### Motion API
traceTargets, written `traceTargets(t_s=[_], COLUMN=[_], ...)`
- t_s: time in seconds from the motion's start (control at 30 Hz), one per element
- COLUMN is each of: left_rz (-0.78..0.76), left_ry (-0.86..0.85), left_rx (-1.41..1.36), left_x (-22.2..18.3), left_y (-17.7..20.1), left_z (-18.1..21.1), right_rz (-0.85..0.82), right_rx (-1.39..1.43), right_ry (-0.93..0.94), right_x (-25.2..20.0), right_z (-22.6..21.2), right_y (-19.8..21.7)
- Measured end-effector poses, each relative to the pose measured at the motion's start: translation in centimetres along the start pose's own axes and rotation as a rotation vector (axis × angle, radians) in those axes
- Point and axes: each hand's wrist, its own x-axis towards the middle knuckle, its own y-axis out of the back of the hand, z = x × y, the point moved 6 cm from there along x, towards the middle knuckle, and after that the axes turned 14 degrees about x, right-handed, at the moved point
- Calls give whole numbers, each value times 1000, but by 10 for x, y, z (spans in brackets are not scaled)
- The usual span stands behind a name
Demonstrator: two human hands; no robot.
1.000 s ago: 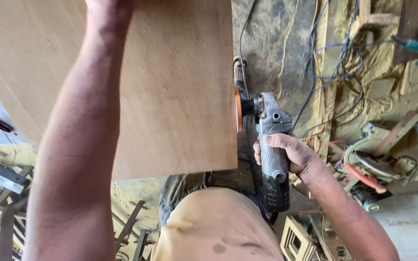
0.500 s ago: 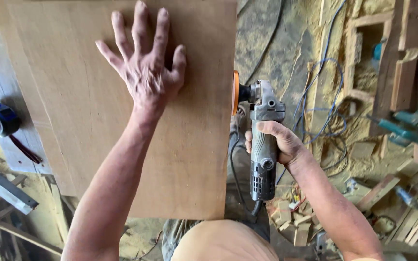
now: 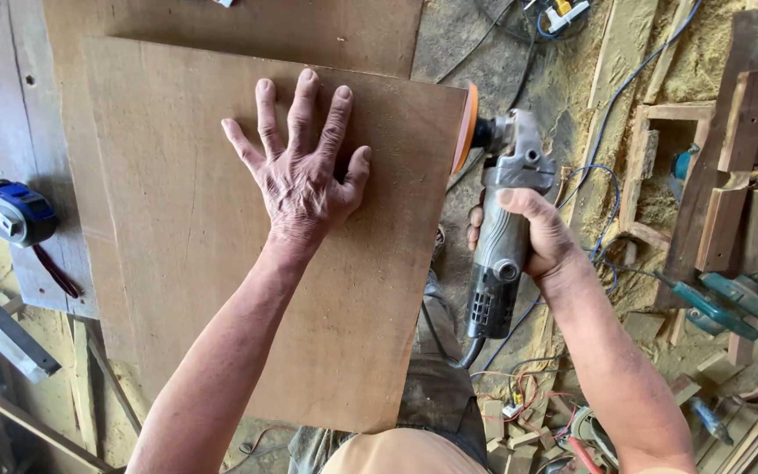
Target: Mark a wooden board and sand its edge using an angle grinder
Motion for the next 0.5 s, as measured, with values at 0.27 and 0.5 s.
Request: traceTargets(t_s=[0.27, 0.5], left_rz=[-51, -5], left_ry=[12, 2], left_rx=[38, 3], left_x=[-1, 3], left_y=[-3, 3], left_z=[-2, -3], right_rz=[65, -73], right_rx=[-48, -124], right_ry=[12, 63], right_x=[-7, -54], right_z=[-10, 38], right_y=[-12, -32])
